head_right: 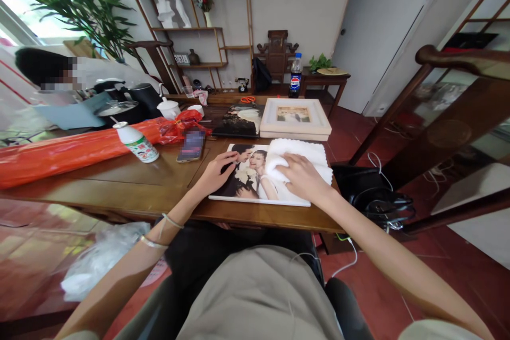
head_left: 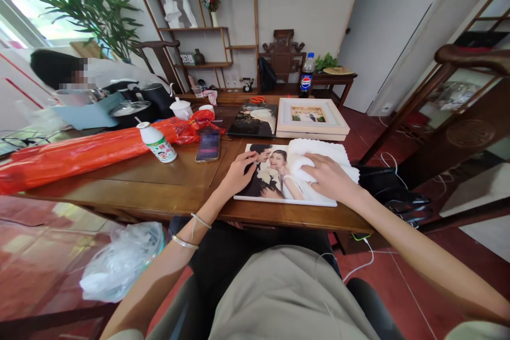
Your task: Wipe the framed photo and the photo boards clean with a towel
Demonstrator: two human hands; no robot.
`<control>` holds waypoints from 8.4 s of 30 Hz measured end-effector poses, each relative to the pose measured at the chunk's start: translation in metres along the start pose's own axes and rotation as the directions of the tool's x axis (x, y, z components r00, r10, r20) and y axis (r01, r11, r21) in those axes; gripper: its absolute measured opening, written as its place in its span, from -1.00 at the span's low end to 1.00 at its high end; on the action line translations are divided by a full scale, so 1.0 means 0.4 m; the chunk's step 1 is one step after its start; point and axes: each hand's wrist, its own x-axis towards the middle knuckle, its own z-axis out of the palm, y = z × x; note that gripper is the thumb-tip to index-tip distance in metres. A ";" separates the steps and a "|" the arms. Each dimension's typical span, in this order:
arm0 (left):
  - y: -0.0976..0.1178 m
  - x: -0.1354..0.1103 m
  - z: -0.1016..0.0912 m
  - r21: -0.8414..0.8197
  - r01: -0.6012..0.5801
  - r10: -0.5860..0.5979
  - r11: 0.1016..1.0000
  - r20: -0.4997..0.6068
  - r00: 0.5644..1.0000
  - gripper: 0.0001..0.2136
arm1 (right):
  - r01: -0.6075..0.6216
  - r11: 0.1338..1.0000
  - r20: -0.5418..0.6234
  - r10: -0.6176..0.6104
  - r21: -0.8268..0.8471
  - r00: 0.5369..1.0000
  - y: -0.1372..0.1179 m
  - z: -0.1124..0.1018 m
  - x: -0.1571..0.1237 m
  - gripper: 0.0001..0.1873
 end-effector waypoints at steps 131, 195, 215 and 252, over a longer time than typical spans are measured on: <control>-0.022 0.018 0.012 -0.062 -0.001 0.010 0.998 0.147 0.989 -0.60 | 0.036 0.999 0.032 -0.037 0.028 0.999 -0.039 -0.005 0.162 -0.69; -0.022 0.012 0.011 -0.095 0.006 0.010 0.995 0.166 0.986 -0.57 | 0.135 0.980 -0.015 -0.134 0.148 0.991 -0.028 -0.009 0.040 -0.66; -0.037 0.014 0.016 -0.092 0.004 0.012 0.996 0.176 0.984 -0.58 | 0.152 0.971 -0.011 -0.153 0.186 0.988 -0.148 -0.041 -0.055 -0.59; -0.041 0.015 0.028 -0.081 -0.019 0.030 0.997 0.145 0.989 -0.58 | 0.017 0.998 0.004 -0.018 0.059 1.000 0.042 -0.009 0.106 -0.67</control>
